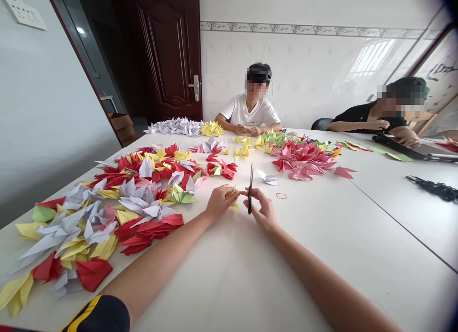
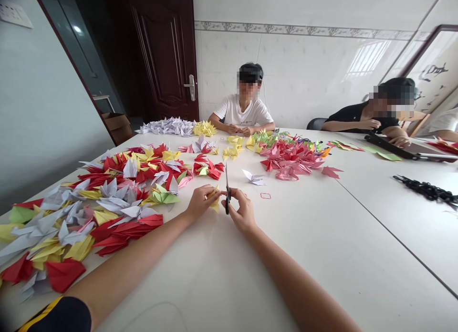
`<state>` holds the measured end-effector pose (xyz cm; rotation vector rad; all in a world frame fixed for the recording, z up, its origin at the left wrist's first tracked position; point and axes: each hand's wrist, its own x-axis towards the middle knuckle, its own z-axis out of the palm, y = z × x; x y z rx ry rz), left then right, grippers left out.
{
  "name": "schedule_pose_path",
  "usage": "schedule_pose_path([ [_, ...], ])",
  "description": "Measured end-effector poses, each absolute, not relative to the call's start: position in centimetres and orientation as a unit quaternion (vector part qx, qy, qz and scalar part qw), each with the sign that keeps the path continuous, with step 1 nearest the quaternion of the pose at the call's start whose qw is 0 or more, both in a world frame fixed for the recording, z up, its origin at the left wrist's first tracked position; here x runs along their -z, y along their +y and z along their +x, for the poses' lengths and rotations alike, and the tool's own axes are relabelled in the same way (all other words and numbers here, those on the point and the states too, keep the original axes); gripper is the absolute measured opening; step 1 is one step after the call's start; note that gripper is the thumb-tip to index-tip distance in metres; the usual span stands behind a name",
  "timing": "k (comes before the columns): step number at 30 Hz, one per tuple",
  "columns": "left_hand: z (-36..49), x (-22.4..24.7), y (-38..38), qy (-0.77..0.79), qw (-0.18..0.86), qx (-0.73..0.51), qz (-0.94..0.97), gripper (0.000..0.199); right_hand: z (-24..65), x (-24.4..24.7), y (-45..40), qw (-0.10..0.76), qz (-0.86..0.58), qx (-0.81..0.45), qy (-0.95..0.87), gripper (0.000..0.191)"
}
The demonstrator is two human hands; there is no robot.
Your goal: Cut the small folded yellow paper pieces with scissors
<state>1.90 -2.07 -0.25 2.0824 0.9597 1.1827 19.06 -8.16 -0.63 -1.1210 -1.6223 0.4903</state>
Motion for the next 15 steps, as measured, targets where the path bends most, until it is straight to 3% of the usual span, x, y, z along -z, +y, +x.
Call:
schedule_pose_path([
  [5, 1.77, 0.24, -1.84, 0.347, 0.287, -0.462, 0.764, 0.035, 19.01, 0.45, -8.38, 0.533, -0.469, -0.195, -0.677, 0.026],
  [9, 1.70, 0.21, -1.81, 0.382, 0.281, -0.467, 0.747, 0.033, 18.90, 0.49, -8.31, 0.539, -0.476, -0.198, -0.666, 0.017],
  [15, 1.65, 0.20, -1.54, 0.434, 0.271, -0.476, 0.716, 0.032, 19.01, 1.25, -7.67, 0.553, -0.483, -0.291, -0.614, 0.016],
])
